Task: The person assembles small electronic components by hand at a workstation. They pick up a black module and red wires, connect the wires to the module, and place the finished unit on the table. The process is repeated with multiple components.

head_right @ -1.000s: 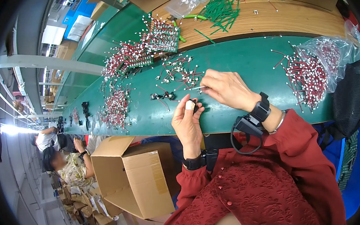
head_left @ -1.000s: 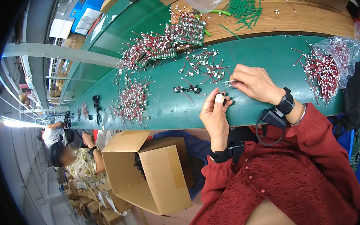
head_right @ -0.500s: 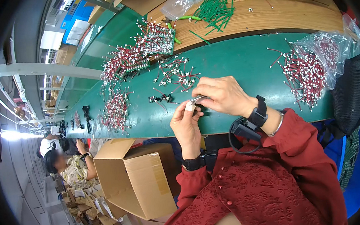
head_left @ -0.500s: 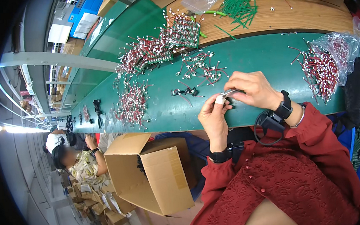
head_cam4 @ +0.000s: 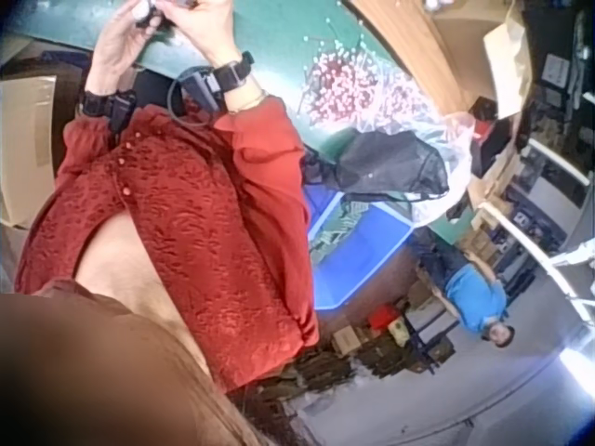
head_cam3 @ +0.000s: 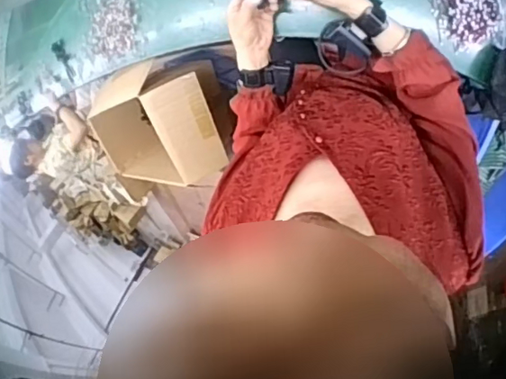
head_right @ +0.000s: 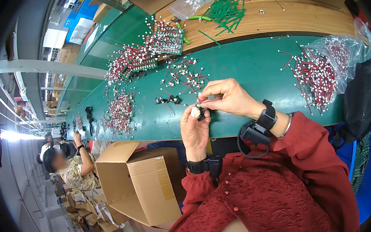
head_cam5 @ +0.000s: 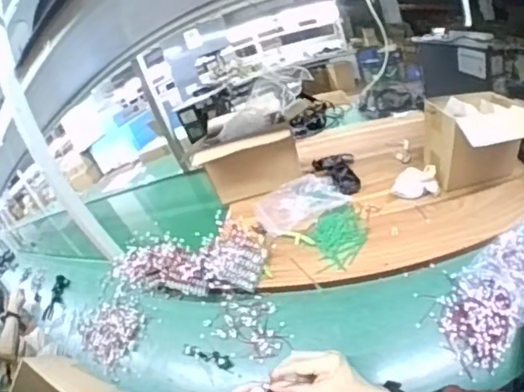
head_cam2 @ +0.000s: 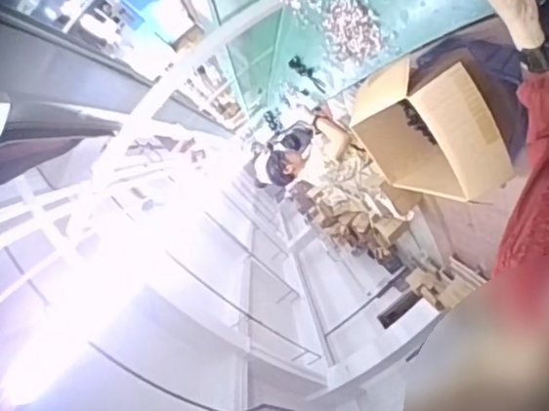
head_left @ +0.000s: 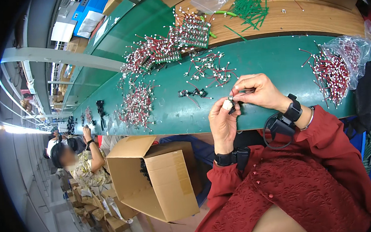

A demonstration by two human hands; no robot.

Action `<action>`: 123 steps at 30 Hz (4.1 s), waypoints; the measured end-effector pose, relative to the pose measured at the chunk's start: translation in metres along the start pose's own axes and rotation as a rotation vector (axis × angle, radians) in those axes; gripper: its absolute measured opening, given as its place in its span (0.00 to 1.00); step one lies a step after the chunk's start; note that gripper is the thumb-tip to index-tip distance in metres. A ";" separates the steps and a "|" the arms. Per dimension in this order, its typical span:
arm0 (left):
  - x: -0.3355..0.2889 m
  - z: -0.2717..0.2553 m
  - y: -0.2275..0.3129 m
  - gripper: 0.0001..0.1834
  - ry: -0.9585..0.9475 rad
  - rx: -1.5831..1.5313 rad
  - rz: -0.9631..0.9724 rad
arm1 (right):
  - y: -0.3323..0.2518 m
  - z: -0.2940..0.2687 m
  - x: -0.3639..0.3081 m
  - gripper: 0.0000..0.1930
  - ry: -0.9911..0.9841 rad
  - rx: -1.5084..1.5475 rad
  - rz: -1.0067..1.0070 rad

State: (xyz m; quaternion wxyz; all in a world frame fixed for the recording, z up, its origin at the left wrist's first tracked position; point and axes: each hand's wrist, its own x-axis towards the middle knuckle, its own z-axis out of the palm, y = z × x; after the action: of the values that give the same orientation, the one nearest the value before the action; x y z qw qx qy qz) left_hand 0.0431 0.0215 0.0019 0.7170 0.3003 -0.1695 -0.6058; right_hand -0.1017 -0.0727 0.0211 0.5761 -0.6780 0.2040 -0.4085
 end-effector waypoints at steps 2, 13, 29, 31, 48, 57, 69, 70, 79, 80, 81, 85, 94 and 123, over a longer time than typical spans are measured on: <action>0.001 -0.001 0.000 0.10 -0.014 0.018 -0.016 | 0.000 0.000 0.000 0.09 -0.043 0.049 -0.105; -0.001 0.001 -0.005 0.20 -0.080 0.094 0.067 | -0.009 -0.005 -0.004 0.05 0.050 0.287 0.307; -0.006 -0.004 -0.013 0.19 -0.075 0.130 0.198 | -0.001 0.004 -0.006 0.05 0.016 0.277 0.078; -0.006 -0.006 -0.014 0.19 -0.074 0.146 0.209 | -0.002 0.004 -0.006 0.05 -0.002 0.322 0.113; -0.007 -0.008 -0.017 0.21 -0.083 0.202 0.263 | -0.005 0.002 -0.007 0.04 -0.031 0.289 0.105; -0.009 -0.008 -0.021 0.20 -0.059 0.306 0.366 | -0.003 0.004 -0.009 0.04 -0.010 -0.042 -0.117; -0.005 0.003 -0.013 0.19 -0.030 0.287 0.246 | -0.004 0.003 -0.007 0.05 0.010 0.573 0.408; -0.005 0.003 -0.012 0.19 -0.039 0.278 0.223 | -0.005 0.002 -0.007 0.05 0.000 0.549 0.440; -0.001 0.008 -0.008 0.16 -0.081 0.206 0.100 | -0.007 0.004 -0.007 0.05 0.051 0.415 0.307; -0.001 0.007 -0.008 0.15 -0.086 0.194 0.090 | -0.006 0.006 -0.007 0.05 0.066 0.344 0.213; -0.001 0.007 -0.007 0.14 -0.110 0.172 0.091 | -0.005 0.007 -0.007 0.05 0.079 0.275 0.120; 0.000 0.003 -0.006 0.11 -0.119 0.117 0.084 | -0.002 0.003 -0.007 0.07 0.102 -0.253 -0.260; 0.000 0.002 -0.005 0.10 -0.013 0.232 0.053 | -0.005 -0.001 -0.010 0.08 -0.024 -0.402 -0.302; -0.007 0.007 -0.015 0.11 0.113 0.403 0.251 | -0.014 -0.008 -0.014 0.08 0.024 -0.789 -0.398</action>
State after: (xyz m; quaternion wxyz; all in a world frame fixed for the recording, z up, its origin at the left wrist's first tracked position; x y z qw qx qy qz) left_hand 0.0259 0.0254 -0.0020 0.7206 0.4475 -0.2825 -0.4480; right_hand -0.1190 -0.0637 0.0301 0.1810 -0.8674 0.2163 -0.4100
